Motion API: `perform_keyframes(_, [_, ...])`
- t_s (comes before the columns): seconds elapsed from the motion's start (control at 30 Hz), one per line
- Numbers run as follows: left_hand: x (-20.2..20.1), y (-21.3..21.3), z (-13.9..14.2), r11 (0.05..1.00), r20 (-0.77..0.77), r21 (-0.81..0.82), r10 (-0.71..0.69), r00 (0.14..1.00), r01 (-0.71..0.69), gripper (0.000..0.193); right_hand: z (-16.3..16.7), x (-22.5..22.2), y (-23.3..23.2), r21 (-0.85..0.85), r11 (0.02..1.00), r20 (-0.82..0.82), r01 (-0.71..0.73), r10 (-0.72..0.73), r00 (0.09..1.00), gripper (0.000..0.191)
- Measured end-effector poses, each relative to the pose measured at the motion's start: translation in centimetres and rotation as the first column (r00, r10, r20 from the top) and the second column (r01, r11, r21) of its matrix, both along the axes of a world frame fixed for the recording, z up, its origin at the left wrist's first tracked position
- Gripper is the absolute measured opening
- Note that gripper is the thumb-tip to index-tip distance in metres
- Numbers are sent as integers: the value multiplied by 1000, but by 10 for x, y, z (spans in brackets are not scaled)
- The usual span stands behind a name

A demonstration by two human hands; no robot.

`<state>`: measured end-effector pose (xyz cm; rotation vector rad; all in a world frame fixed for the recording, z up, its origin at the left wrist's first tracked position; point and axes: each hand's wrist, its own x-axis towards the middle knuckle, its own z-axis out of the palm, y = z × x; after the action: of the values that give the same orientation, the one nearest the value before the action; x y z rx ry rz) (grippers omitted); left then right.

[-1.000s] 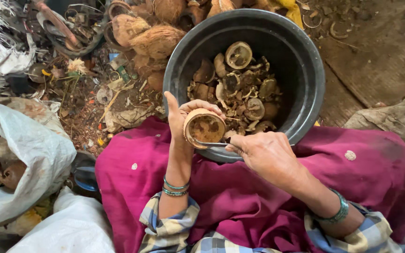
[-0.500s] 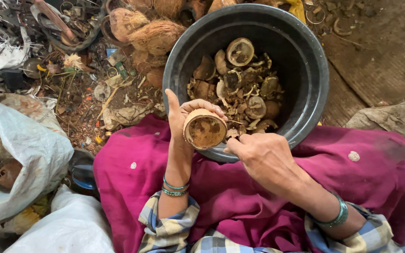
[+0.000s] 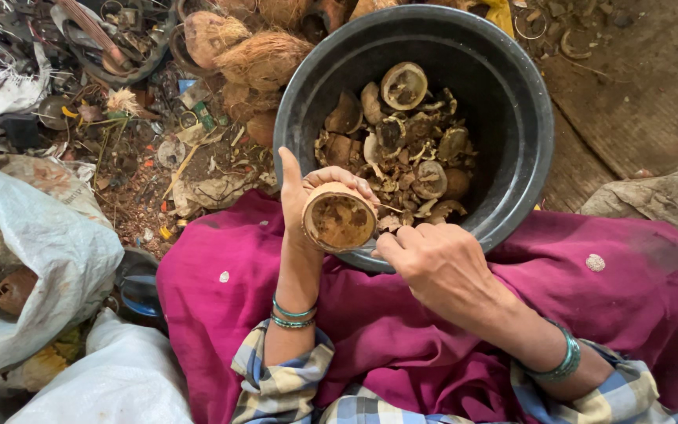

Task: The person sits on the ground with a large basin of coconut shell halves on their lap, holding a shell half in one hand and scraping the dried inner material out with a small knife. Scraped debris falls into the basin, and finished shell halves are set aside among piles of shells.

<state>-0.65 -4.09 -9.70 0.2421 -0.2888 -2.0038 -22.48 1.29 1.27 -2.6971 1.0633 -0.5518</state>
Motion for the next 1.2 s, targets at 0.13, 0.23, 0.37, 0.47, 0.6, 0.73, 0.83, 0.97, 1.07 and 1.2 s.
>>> perform_keyframes(0.13, [3,1,-4,1000,-12,24,-10,1000,10,108,-4,9,9,-69,997,-67,36,-40,997,8])
perform_keyframes(0.23, [8,0,-8,1000,2,11,-19,1000,19,110,-9,17,16,-39,995,-44,94,-96,994,4])
perform_keyframes(0.37, [10,-3,-15,999,59,26,31,998,-33,114,-13,19,18,-3,989,32,148,-147,989,4])
perform_keyframes(0.47, [9,-6,-20,996,96,41,73,993,-78,115,-15,21,18,27,984,41,174,-175,984,13])
perform_keyframes(0.6, [11,-12,-23,985,233,73,136,963,-157,115,-18,21,17,122,970,75,210,-220,973,9])
perform_keyframes(0.73, [12,-18,-27,965,327,81,210,921,-249,115,-24,16,9,212,950,100,229,-254,962,9])
perform_keyframes(0.83, [11,-19,-32,920,354,62,343,870,-387,113,-27,15,4,319,908,36,272,-299,954,15])
perform_keyframes(0.97, [2,-11,-37,931,330,41,331,884,-364,113,-25,13,-10,329,887,-32,324,-332,943,19])
perform_keyframes(1.07, [6,-11,-34,957,212,43,272,939,-287,113,-15,1,-16,321,887,-95,333,-320,943,17])
perform_keyframes(1.2, [8,-10,-30,983,144,24,179,973,-184,111,-3,-7,-9,325,919,-29,225,-228,973,16])
